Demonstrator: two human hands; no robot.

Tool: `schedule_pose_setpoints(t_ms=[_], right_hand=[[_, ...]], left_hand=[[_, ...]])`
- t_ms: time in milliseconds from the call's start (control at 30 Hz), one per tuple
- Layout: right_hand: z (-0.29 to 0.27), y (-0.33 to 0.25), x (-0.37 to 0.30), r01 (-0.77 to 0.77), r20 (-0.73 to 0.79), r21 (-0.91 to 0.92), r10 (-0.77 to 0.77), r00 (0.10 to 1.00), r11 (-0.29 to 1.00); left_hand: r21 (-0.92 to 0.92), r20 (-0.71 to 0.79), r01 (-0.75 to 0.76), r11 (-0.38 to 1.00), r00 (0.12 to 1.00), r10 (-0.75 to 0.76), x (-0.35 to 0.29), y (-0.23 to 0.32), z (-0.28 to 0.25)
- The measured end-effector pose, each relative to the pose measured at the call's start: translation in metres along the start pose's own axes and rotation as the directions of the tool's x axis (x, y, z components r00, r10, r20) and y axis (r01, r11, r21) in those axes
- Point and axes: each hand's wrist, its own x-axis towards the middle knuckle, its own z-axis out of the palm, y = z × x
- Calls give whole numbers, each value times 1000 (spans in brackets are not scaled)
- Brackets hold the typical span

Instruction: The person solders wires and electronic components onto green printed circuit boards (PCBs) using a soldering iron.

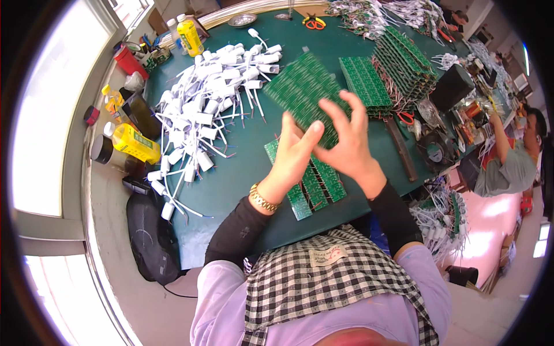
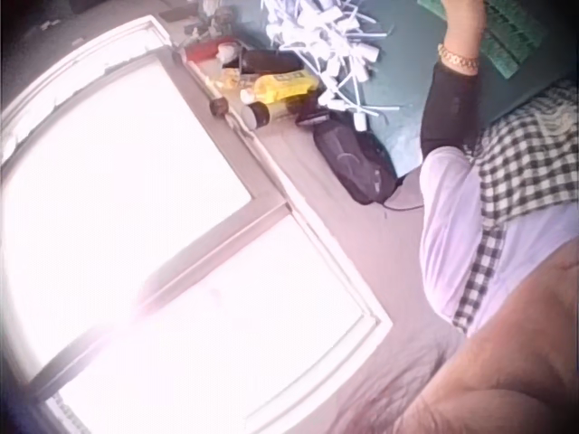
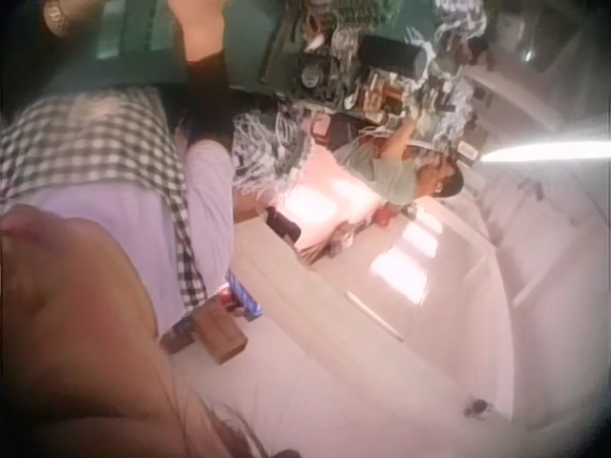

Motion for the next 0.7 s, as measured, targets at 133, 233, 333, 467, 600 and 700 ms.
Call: schedule_pose_setpoints(t_ms=[133, 233, 333, 467, 600, 700], right_hand=[[-5, 0, 1, 10, 150, 174, -37, 988, 985], [1, 17, 6, -249, 88, 327, 233, 968, 912], [11, 29, 21, -506, 473, 645, 221, 853, 573], [33, 17, 7, -616, 572, 728, 227, 788, 302], [41, 9, 2, -509, 419, 792, 307, 855, 336], [46, -9, -1, -444, 283, 744, 367, 886, 500]], left_hand=[[-227, -166, 70, 971, 980, -109, 10, -1, -18], [-269, -68, 75, 960, 993, -96, 12, 3, -30], [-221, 64, 141, 965, 990, -130, 15, 15, -36], [152, -1, -4, 988, 1000, 4, 14, 27, -45], [278, -125, -48, 960, 988, 86, 6, 32, -29], [399, -196, -52, 915, 971, 140, 3, 37, -24]])
